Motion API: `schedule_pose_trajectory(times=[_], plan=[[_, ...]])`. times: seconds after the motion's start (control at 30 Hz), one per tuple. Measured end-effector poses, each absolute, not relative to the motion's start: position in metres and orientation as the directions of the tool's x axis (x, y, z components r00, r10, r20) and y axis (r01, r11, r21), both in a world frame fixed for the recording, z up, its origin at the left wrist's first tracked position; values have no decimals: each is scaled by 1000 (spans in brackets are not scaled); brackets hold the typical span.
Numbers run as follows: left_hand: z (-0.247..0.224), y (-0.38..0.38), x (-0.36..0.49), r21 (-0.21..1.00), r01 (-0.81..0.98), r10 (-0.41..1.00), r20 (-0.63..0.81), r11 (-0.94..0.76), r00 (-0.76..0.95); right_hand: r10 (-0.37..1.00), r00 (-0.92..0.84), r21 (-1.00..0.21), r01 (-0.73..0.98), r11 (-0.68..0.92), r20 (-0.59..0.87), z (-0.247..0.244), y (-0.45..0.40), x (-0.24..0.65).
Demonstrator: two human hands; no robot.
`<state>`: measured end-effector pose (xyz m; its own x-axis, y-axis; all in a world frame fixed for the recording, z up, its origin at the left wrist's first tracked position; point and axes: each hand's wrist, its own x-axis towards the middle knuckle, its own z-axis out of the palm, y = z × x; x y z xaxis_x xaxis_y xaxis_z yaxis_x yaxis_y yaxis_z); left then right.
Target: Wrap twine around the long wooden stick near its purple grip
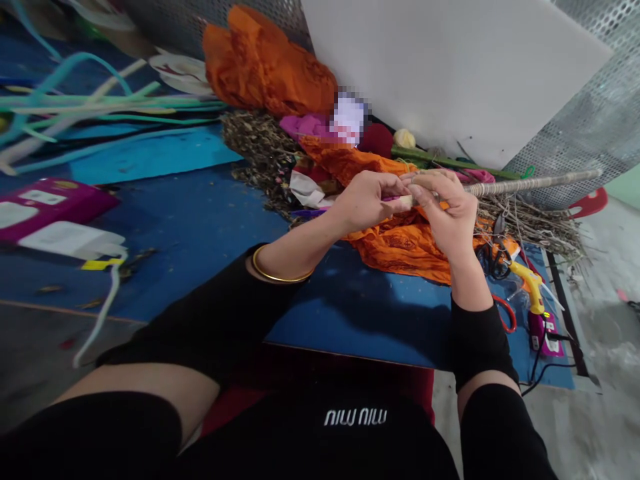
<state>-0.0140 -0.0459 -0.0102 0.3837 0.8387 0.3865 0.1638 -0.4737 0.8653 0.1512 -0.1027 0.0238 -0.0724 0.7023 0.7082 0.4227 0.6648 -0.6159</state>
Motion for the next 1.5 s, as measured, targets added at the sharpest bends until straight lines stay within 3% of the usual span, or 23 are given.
schedule_pose_trajectory(times=[0.47, 0.87, 1.13, 1.3, 1.5], plan=[[3, -67, -13, 628, 580, 852, 329, -519, 407, 801, -110, -724, 370, 582, 588, 14, -86, 161], [-1, -73, -12, 435, 657, 782, 443, -615, 438, 810, -108, -637, 563, 527, 576, 10, -78, 170], [-5, -72, -13, 450, 614, 756, 471, -649, 453, 811, -92, -674, 507, 537, 578, 8, -76, 166], [3, -60, -29, 562, 557, 790, 467, -612, 398, 855, 125, -838, 311, 449, 504, 23, -79, 190], [16, -30, -75, 660, 456, 803, 486, -596, 346, 812, 320, -862, 324, 391, 488, 50, -91, 277]])
